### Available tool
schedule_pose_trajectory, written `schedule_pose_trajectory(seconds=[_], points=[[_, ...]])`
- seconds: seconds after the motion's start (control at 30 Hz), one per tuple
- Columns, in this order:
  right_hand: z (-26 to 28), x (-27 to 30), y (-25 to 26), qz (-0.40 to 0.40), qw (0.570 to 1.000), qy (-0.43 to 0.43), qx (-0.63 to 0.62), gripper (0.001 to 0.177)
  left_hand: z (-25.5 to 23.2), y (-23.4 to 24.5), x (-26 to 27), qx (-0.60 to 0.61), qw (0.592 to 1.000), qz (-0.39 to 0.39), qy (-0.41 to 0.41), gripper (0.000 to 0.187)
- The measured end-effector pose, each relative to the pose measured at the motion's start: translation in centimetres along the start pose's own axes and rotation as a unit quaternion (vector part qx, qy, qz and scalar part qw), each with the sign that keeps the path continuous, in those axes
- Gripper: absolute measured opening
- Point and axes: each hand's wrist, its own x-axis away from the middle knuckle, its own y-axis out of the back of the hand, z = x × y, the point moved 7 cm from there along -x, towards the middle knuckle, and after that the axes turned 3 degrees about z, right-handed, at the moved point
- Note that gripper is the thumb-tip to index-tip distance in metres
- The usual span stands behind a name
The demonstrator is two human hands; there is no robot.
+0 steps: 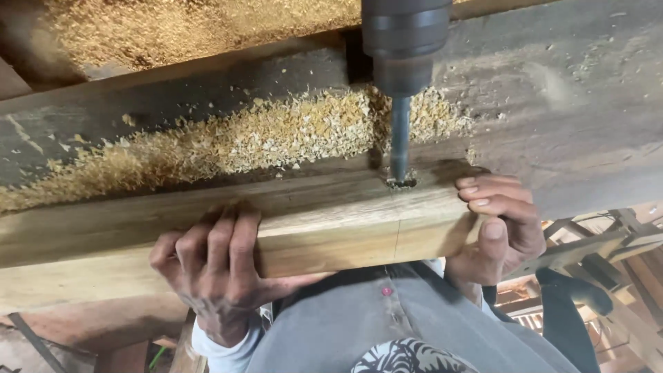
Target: The person uses a drill press to drill a series of overlapping holes into a rectangular wooden plank, creating a long slot. They hold the plank with both hands, repositioning it between each drill operation.
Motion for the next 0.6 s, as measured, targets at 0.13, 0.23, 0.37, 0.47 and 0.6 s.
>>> schedule_pose_trajectory(seconds=[0.13,0.23,0.37,0.47,0.6], points=[[0.0,-0.7,0.1,0.000,1.000,-0.008,0.012,0.021,-0.1,0.3,-0.7,0.010,1.000,0.012,0.016,0.109],[0.0,-1.7,-0.6,0.040,0.999,-0.004,0.032,0.027,0.0,0.2,-1.4,0.001,1.000,0.006,0.015,0.110],[0.2,-2.4,-1.1,0.039,0.998,-0.022,0.045,0.029,0.2,0.2,-1.5,0.001,1.000,0.013,0.023,0.108],[0.5,-3.1,-2.3,0.027,0.998,-0.028,0.052,0.031,0.4,0.0,-1.8,-0.001,0.999,0.014,0.030,0.109],[0.6,-3.8,-3.2,-0.008,0.999,-0.016,0.051,0.027,0.6,0.2,-2.3,0.000,0.999,0.019,0.029,0.116]])
